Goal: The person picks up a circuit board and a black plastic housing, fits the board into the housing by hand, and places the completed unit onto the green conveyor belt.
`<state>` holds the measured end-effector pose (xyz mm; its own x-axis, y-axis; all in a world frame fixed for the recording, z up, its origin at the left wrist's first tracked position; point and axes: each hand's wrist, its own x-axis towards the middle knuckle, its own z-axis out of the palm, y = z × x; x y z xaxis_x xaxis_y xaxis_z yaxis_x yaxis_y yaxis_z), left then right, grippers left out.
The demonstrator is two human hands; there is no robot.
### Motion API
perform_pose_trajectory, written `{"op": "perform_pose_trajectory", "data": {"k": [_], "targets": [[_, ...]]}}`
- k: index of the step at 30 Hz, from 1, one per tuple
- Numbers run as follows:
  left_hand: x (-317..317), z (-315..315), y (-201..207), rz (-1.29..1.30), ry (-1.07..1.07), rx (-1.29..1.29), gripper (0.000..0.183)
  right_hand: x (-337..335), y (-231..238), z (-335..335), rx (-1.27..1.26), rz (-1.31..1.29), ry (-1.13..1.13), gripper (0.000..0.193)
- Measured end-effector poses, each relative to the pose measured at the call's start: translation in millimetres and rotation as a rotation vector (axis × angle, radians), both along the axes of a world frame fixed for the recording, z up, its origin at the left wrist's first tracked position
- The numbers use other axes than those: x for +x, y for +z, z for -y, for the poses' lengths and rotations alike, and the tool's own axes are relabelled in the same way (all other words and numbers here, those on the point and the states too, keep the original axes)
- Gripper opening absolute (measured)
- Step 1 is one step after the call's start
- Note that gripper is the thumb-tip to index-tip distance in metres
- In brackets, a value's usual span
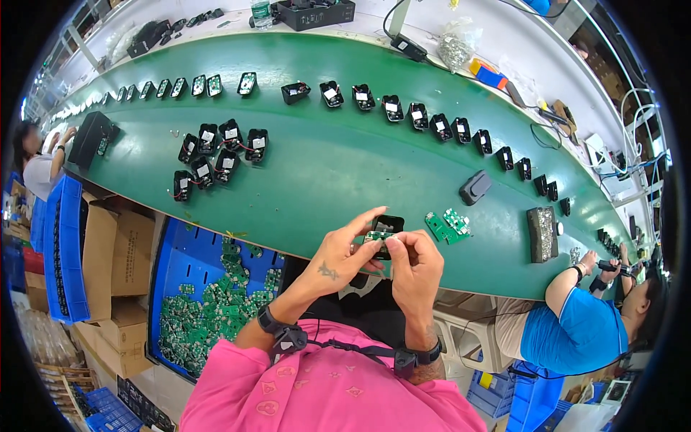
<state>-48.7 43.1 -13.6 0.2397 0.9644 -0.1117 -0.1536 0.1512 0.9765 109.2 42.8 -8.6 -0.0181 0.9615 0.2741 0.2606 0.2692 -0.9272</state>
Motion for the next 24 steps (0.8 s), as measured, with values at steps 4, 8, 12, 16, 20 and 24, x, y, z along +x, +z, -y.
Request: {"op": "perform_pose_trajectory", "data": {"k": [4, 8, 12, 16, 20, 24], "targets": [[5.5, 7.1, 8.4, 0.133, 0.126, 0.02, 0.053, 1.4, 5.5, 8.7, -0.036, -0.05, -0.081, 0.011], [12.8, 9.9, 3.9, 0.035, 0.15, 0.144, 0.052, -2.1, 1.2, 10.4, 0.008, -0.143, -0.017, 0.011], [11.0, 13.8, 11.4, -0.109, 0.097, 0.148, 0.052, -2.7, 6.1, 12.3, 0.039, -0.129, -0.013, 0.012], [14.6, 14.4, 18.8, -0.053, 0.144, 0.127, 0.052, 2.8, 8.2, 13.3, 0.01, -0.092, 0.037, 0.012], [18.0, 18.1, 19.2, -0.087, 0.158, 0.19, 0.053, -0.5, 8.1, 15.2, 0.172, 0.088, -0.024, 0.012], [20.3, 22.6, 19.2, -0.214, 0.271, 0.352, 0.053, -2.1, 18.6, 18.7, 0.294, 0.255, -0.12, 0.006]]}}
